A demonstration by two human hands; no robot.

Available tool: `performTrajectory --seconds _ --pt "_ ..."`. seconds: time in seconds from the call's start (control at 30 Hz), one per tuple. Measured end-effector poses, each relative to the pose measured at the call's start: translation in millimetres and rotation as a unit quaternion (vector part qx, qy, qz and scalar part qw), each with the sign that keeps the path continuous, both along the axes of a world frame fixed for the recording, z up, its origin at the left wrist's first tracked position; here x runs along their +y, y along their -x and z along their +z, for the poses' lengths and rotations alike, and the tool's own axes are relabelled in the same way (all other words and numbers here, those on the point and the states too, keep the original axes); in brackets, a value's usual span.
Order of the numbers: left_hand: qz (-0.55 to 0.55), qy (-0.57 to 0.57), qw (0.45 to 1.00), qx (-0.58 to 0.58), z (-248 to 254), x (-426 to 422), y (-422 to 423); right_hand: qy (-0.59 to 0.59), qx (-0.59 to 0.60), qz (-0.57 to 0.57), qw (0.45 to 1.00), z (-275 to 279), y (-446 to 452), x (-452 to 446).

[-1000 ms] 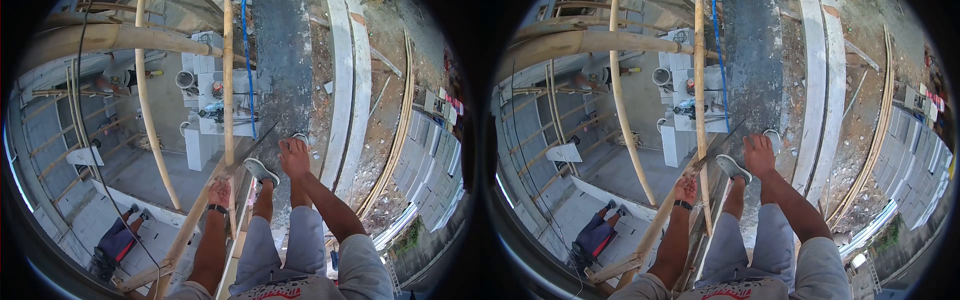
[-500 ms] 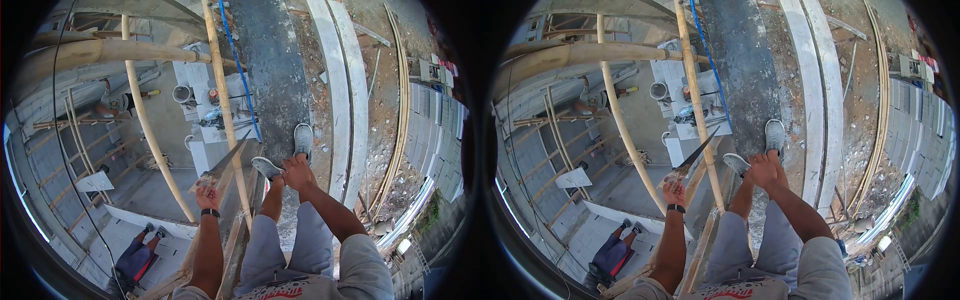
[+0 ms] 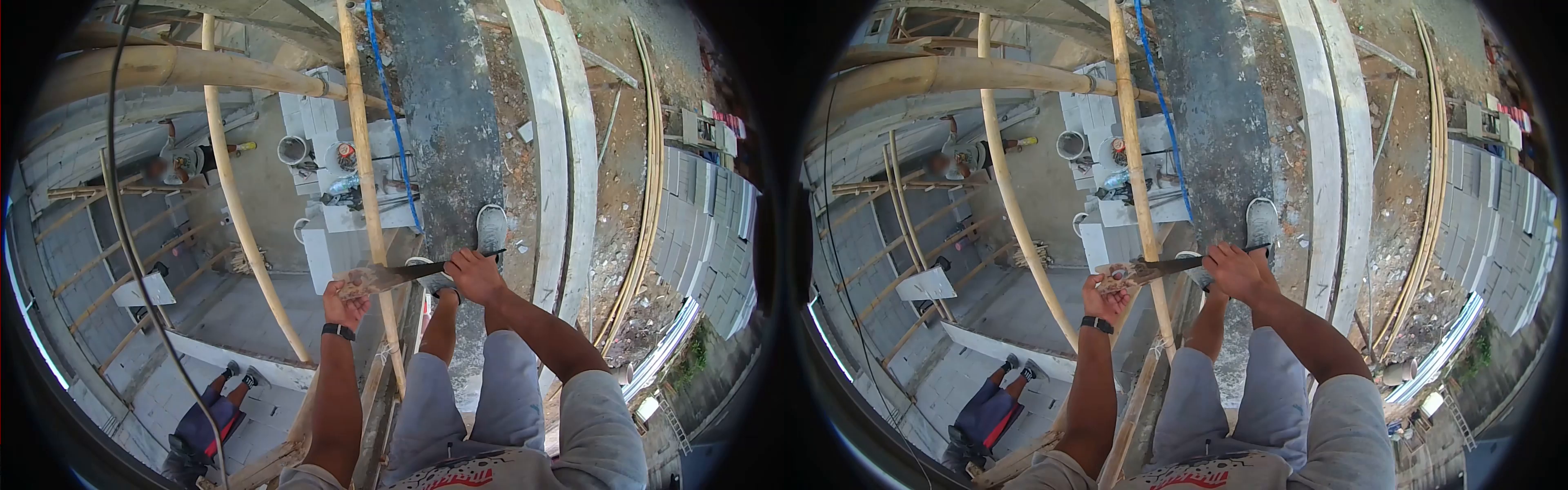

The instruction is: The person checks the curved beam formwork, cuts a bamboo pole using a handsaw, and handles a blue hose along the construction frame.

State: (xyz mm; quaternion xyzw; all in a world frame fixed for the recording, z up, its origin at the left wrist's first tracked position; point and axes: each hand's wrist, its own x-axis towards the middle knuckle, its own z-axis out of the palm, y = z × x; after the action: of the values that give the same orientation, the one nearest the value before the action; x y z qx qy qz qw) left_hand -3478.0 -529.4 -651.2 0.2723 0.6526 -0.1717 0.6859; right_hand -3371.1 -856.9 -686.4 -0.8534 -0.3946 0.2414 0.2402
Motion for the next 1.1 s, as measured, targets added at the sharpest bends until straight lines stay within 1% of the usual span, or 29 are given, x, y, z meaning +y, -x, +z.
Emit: performTrajectory --seconds 0.13,0.23,0.3,0.43,0.53,0.6,0.67,0.7,0.77,0.87,0.97,1.03,1.1 --pt "-0.021 0.008 1.0 0.019 -2 5 -4 -0.011 0.007 -0.05 0.999 12 1 3" --pt "-0.007 0.017 0.999 0.032 4 7 -7 0.008 0.02 -0.03 0.999 0 3 0" --pt "0.009 0.017 0.998 0.055 2 10 0 -0.011 0.033 -0.025 0.999 -3 2 -1" --pt "0.021 0.019 0.999 0.028 -38 16 -8 -0.063 -0.016 -0.016 0.998 -37 -26 2" --pt "-0.023 0.009 0.999 -0.046 -100 28 -11 -0.09 -0.07 0.03 0.993 -93 -61 14" --pt "-0.036 0.012 0.996 -0.075 -134 41 -24 -0.106 -0.094 0.074 0.987 -123 -95 28" --pt "-0.052 0.016 0.99 -0.126 -175 65 -27 -0.136 -0.148 0.099 0.974 -169 -128 51" --pt "-0.037 -0.005 0.987 -0.159 -199 81 -27 -0.151 -0.177 0.115 0.966 -191 -146 65" --pt "0.002 -0.046 0.976 -0.214 -238 104 -25 -0.187 -0.236 0.093 0.949 -213 -182 93" --pt "0.115 -0.112 0.941 -0.299 -295 131 -7 -0.191 -0.303 0.049 0.932 -259 -213 135" --pt "0.222 -0.186 0.903 -0.317 -356 142 21 -0.181 -0.248 0.073 0.949 -299 -208 160" --pt "0.248 -0.229 0.883 -0.327 -394 141 40 -0.169 -0.216 0.091 0.958 -324 -189 172" --pt "0.272 -0.286 0.867 -0.303 -414 127 58 -0.147 -0.176 0.11 0.967 -341 -158 188"
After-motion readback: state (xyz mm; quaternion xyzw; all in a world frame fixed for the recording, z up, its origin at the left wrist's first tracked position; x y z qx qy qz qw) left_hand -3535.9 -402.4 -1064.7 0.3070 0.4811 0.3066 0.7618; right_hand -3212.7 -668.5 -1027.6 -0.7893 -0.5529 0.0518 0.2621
